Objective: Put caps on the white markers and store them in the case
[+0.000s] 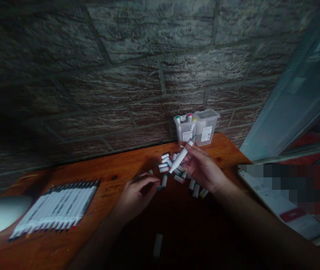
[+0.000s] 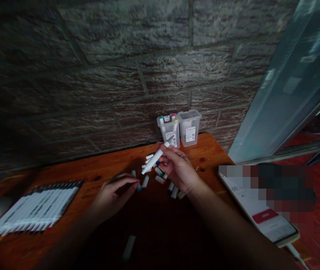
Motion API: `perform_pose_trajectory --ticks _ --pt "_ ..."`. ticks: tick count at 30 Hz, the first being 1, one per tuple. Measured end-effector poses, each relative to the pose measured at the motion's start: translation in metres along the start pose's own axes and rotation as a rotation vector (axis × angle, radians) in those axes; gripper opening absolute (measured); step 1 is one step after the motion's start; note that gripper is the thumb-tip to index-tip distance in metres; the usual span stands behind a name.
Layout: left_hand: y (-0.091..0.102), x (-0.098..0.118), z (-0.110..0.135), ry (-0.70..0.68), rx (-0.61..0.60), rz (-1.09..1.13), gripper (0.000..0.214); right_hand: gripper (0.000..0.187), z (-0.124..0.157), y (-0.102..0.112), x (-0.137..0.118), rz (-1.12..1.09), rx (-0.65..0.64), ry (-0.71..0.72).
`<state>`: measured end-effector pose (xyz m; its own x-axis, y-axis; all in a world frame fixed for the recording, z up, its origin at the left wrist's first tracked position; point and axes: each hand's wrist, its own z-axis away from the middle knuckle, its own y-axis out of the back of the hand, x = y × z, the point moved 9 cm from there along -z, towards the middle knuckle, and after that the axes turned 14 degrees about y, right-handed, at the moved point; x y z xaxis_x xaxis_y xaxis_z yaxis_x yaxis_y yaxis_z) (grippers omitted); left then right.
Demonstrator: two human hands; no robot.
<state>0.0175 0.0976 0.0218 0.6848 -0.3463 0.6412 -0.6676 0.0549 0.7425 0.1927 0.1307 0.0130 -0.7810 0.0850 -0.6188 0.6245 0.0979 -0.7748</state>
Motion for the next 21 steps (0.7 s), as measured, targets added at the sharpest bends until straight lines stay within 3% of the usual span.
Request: perform_pose_trajectory --ticks 9,13,16,21 --pt "0.002 -0.001 0.002 -0.037 0.059 -0.043 0.012 0.023 -0.001 0.0 -0.008 0.065 -0.029 0.007" --pt "0.005 0.001 0.004 -0.046 0.098 -0.047 0.011 0.016 -0.004 0.014 -0.024 0.411 0.034 0.056" --pt "0.01 -0.001 0.005 -0.032 0.141 -0.053 0.012 0.025 -0.004 0.009 -0.039 0.683 -0.076 0.113" --pt "0.028 -0.027 -0.002 0.131 0.311 -0.022 0.023 0.031 0.001 0.001 -0.036 0.8 -0.19 0.112"
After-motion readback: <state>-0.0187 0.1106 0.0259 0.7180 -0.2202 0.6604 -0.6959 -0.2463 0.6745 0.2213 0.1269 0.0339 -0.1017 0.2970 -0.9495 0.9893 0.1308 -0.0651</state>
